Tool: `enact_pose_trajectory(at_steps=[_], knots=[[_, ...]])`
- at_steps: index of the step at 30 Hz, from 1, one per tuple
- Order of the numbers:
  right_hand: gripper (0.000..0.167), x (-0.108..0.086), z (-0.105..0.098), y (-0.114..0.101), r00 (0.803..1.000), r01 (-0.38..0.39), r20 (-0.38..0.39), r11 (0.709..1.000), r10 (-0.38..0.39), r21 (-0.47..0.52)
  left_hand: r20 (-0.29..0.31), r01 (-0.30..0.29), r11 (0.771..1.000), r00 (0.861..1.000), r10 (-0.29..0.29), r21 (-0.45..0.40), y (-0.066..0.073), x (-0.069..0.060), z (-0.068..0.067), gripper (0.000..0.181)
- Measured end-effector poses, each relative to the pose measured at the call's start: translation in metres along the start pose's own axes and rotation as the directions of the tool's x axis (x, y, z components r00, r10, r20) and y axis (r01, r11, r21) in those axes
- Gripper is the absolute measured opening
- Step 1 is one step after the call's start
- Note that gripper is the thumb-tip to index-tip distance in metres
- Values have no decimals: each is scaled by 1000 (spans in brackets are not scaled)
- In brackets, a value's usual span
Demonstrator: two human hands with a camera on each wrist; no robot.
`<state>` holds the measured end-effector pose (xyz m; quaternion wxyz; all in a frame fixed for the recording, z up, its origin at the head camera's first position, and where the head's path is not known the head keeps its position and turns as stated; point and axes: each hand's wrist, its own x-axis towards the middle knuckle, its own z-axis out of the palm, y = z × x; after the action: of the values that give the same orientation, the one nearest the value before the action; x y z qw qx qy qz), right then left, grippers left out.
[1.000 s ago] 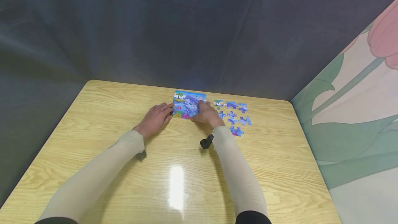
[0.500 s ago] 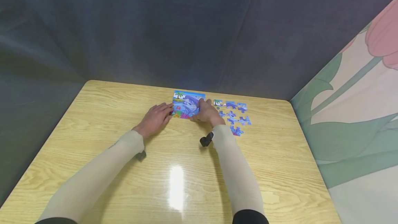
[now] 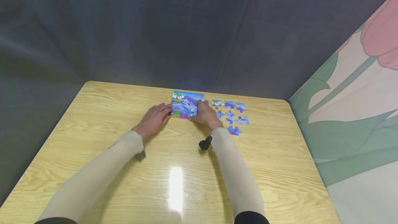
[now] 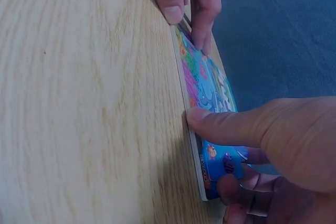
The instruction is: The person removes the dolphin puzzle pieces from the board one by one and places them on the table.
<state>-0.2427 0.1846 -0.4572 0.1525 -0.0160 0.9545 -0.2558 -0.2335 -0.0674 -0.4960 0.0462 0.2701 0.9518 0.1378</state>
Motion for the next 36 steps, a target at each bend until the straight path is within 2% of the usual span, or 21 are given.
enact_pose_trajectory(at_steps=[8, 18, 36], knots=[[70, -4, 3, -1, 999, 28, -20, 1000, -28, 7, 7, 1, 1000, 1000, -2, 12, -1, 1, -2, 50], [45, -7, 3, -2, 994, 69, -82, 997, -72, -41, -5, 3, 1000, 1000, -3, 18, -1, 1, 2, 50], [26, -14, -3, -5, 984, 128, -121, 990, -134, -60, 5, 1, 1000, 1000, -1, 21, -1, 1, 1, 50]])
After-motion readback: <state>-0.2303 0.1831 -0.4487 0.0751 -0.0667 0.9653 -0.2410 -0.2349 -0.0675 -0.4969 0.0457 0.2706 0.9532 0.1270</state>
